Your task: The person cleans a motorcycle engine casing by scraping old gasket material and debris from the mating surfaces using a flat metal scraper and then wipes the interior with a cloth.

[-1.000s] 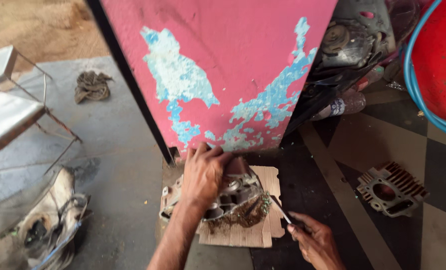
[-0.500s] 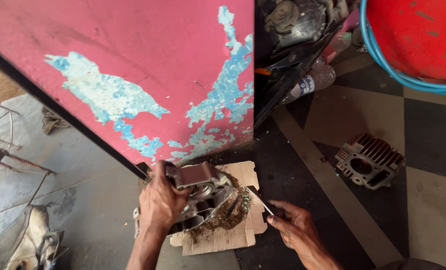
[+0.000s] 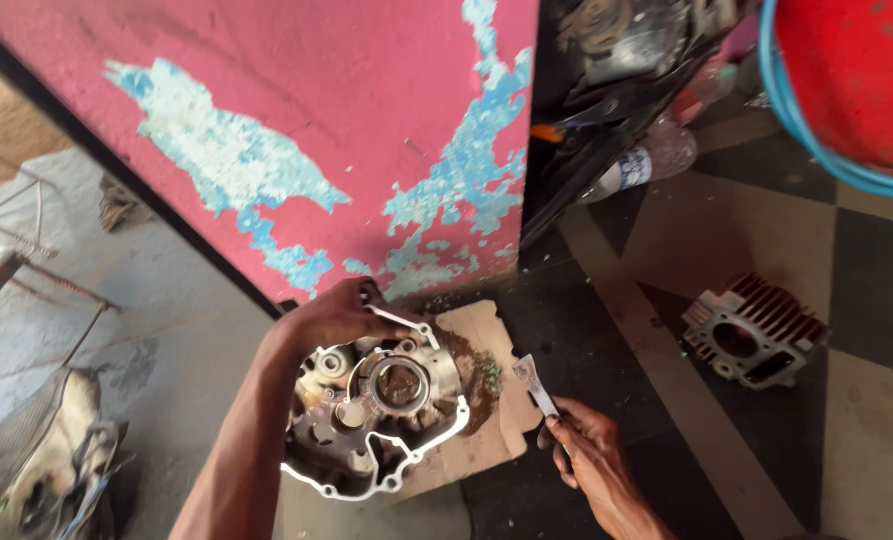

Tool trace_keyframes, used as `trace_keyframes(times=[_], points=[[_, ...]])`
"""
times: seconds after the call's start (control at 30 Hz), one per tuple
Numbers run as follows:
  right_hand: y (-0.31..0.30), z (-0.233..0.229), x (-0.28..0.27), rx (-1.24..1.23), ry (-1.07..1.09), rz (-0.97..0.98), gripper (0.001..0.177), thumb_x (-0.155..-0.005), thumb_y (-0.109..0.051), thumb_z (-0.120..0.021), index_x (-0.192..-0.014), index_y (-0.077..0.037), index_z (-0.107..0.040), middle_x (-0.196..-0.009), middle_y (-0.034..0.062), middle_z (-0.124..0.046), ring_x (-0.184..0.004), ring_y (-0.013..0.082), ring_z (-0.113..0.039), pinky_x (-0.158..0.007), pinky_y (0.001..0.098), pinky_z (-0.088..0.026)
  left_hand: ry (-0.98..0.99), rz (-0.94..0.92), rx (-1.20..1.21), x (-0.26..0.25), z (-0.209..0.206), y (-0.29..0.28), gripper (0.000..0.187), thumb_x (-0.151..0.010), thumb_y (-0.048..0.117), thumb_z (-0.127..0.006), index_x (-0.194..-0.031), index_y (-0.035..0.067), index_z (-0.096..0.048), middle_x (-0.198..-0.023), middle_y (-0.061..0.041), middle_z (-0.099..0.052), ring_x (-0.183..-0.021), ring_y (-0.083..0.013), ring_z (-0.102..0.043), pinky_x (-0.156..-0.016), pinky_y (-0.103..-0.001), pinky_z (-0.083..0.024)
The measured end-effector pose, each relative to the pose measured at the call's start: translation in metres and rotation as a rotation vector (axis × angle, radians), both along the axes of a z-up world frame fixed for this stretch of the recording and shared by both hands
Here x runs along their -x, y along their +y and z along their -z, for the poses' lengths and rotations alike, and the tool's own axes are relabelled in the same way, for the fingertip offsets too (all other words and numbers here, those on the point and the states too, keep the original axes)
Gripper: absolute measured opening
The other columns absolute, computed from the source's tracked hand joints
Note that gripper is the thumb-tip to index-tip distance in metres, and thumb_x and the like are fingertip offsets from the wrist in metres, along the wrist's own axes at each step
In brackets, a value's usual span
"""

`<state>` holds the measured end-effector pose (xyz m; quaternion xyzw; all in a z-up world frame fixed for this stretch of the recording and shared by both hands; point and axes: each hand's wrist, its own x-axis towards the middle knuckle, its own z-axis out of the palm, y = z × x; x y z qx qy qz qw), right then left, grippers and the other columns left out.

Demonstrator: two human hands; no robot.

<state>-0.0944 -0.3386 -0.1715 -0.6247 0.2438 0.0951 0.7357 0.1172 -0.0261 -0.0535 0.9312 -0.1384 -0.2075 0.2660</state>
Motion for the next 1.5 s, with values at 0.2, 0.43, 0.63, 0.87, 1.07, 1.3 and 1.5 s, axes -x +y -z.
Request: trace_keyframes(times=[0.2,0.43,0.63,0.87,1.07,1.3,1.5], points=[[0.010,0.011,-0.001,0.073,0.028,-0.062,0.038,-0.097,-0.010,-0.058,-0.132,0.002,-0.067,-0.074,0.0138,-0.069,-0.043,0.0120,-0.050,-0.034,0.0285,-0.034,0.160,0.031,-0.265,0.005,0.023,-0.009,0.070,-0.067,0.050,-0.089,-0.118,0.004,-0.075,-0.109,-0.017,-0.079,-0.098,-0.0310,-0.075,-0.079,-0.051,-0.056],[0.018,0.018,0.002,0.145,0.051,-0.109,0.037,-0.098,-0.010,-0.061,-0.133,-0.001,-0.065,-0.074,0.0119,-0.070,-0.044,0.0117,-0.050,-0.035,0.0291,-0.034,-0.073,0.177,0.012,-0.010,0.062,-0.023,0.075,-0.056,0.036,-0.097,-0.119,0.007,-0.067,-0.114,-0.014,-0.074,-0.106,-0.0302,-0.068,-0.089,-0.042,-0.053],[0.019,0.033,-0.001,0.313,-0.110,-0.211,0.037,-0.094,-0.003,-0.061,-0.129,-0.003,-0.070,-0.072,0.0103,-0.072,-0.054,0.0125,-0.052,-0.047,0.0309,-0.043,-0.298,0.147,-0.019,-0.010,0.109,-0.032,0.062,-0.055,0.030,-0.096,-0.107,0.004,-0.073,-0.109,-0.018,-0.073,-0.105,-0.0362,-0.068,-0.090,-0.044,-0.054],[0.024,0.007,0.002,0.514,-0.177,-0.351,0.034,-0.090,-0.007,-0.061,-0.122,-0.001,-0.072,-0.075,0.0113,-0.073,-0.065,0.0184,-0.064,-0.062,0.0366,-0.051,-0.669,-0.109,0.091,0.097,0.101,-0.035,0.046,-0.081,0.027,-0.080,-0.117,0.004,-0.065,-0.112,-0.020,-0.067,-0.104,-0.0423,-0.063,-0.091,-0.050,-0.050],[0.030,-0.006,0.006,0.457,-0.122,-0.383,0.035,-0.094,-0.010,-0.059,-0.127,-0.004,-0.071,-0.075,0.0119,-0.070,-0.064,0.0179,-0.059,-0.061,0.0371,-0.048,-0.532,-0.250,-0.034,0.159,0.120,-0.070,0.052,-0.088,0.044,-0.070,-0.116,0.002,-0.059,-0.108,-0.024,-0.064,-0.093,-0.0366,-0.064,-0.088,-0.052,-0.047],[0.044,0.011,0.005,0.418,0.012,-0.328,0.037,-0.095,-0.004,-0.057,-0.130,-0.008,-0.068,-0.097,0.0102,-0.077,-0.063,0.0201,-0.061,-0.058,0.0383,-0.052,-0.565,-0.322,-0.177,0.171,0.111,-0.090,0.021,-0.093,0.029,-0.059,-0.094,0.008,-0.060,-0.092,-0.011,-0.072,-0.092,-0.0328,-0.065,-0.088,-0.050,-0.046],[0.051,0.025,0.003,0.435,-0.212,-0.301,0.032,-0.093,-0.004,-0.060,-0.123,-0.004,-0.073,-0.106,0.0139,-0.081,-0.080,0.0202,-0.075,-0.071,0.0352,-0.059,-0.537,-0.297,-0.250,0.171,0.102,-0.093,0.021,-0.093,0.029,-0.059,-0.087,0.009,-0.062,-0.091,-0.011,-0.071,-0.094,-0.0318,-0.065,-0.088,-0.049,-0.046]])
